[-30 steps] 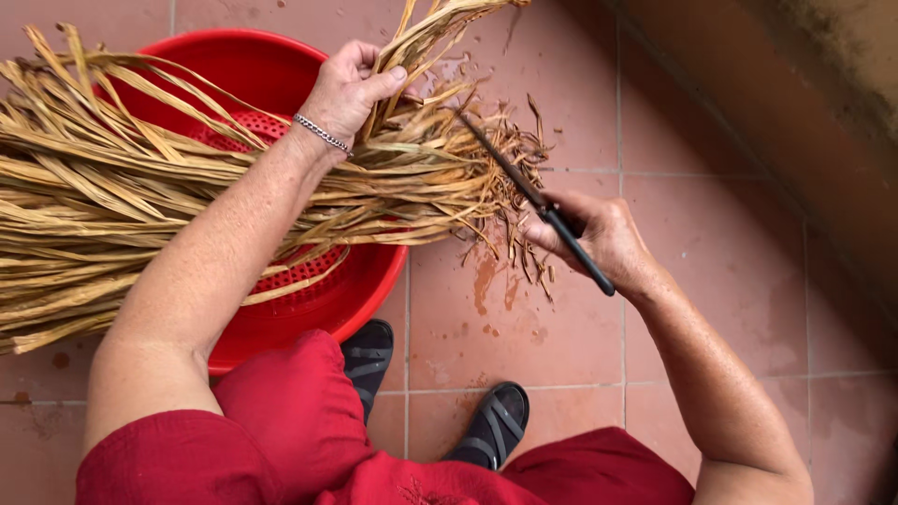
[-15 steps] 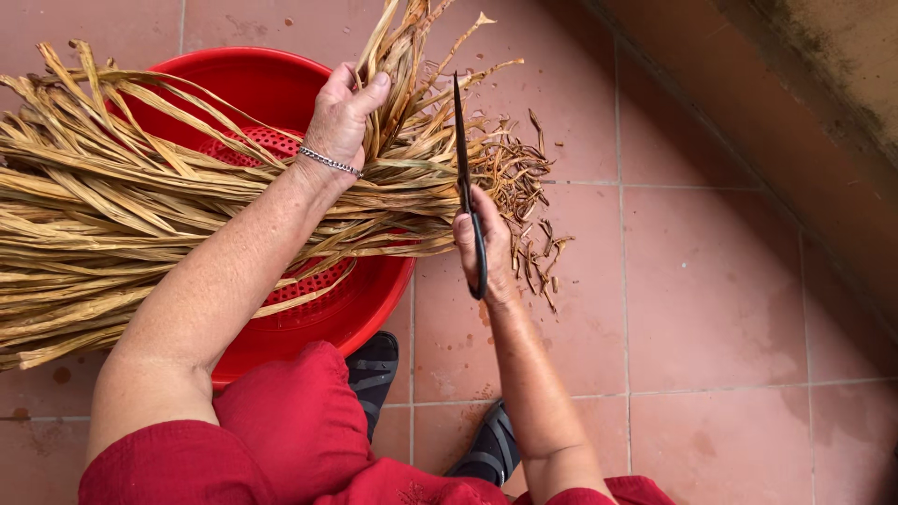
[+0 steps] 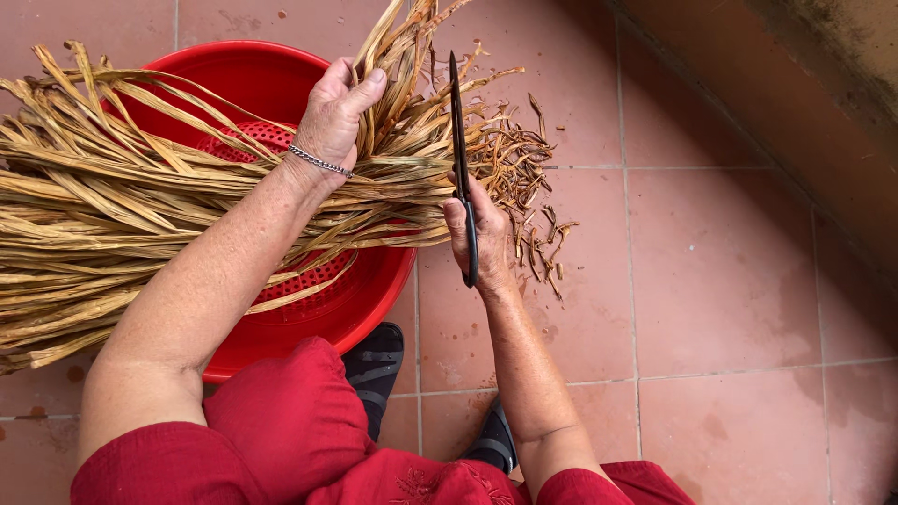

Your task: The person sits on a tiled floor with a large bundle of dried leaves draped over a red perforated basin. They hold the bundle with one hand and use scissors to cut off the dark root-end tips section by section, letting the trimmed-off pieces fall onto the floor beside the basin while working along the bundle.

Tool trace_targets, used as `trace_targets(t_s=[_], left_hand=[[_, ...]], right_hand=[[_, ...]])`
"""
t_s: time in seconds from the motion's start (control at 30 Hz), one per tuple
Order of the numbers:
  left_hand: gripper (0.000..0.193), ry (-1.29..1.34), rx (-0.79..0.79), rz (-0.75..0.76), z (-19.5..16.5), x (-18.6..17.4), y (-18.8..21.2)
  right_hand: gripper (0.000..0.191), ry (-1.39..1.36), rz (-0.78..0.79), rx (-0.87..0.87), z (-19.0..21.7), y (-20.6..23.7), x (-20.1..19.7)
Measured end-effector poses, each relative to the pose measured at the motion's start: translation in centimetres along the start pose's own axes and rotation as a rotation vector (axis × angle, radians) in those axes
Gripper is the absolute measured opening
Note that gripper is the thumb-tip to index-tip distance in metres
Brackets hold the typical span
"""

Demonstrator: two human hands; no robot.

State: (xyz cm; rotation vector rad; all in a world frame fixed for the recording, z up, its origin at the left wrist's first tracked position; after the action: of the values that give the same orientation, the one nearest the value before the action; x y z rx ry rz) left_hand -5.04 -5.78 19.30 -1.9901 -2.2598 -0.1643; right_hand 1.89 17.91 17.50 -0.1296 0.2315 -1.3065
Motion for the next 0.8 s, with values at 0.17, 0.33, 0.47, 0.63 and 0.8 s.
trace_targets(t_s=[0.17, 0.33, 0.47, 0.63, 0.8], left_hand=[[0.028, -0.001, -0.008, -0.001, 0.1, 0.0, 0.0], [0.022, 0.064, -0.016, 0.025, 0.1, 0.2, 0.5], [0.02, 0.085, -0.029, 0.059, 0.1, 0.8, 1.2], [0.017, -0.022, -0.001, 0.092, -0.3, 1.5, 1.6], [0.019, -0.033, -0.045, 0.122, -0.2, 2.2, 2.0]], right_hand=[[0.046, -0.22, -0.044, 0.057, -2.0, 0.9, 0.7], [0.065, -0.28, -0.041, 0.03, -1.7, 1.0, 0.0], [0.081, -0.174, -0.041, 0.013, -0.8, -0.3, -1.1], [0.088, -0.021, -0.077, 0.002, 0.0, -1.4, -1.6], [0.08, 0.045, -0.107, -0.111, 1.4, -1.7, -2.0]])
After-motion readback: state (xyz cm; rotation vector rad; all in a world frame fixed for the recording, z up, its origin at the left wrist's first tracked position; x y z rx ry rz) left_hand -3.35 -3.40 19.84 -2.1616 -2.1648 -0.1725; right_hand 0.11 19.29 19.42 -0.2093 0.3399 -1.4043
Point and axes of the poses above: each hand's wrist, its own y-axis away from the middle knuckle, its own x-axis out of the palm, z = x × y, the point moved 9 cm from there along -y, towards the middle knuckle, and after that the axes turned 15 degrees about -y, right-handed, at the moved point
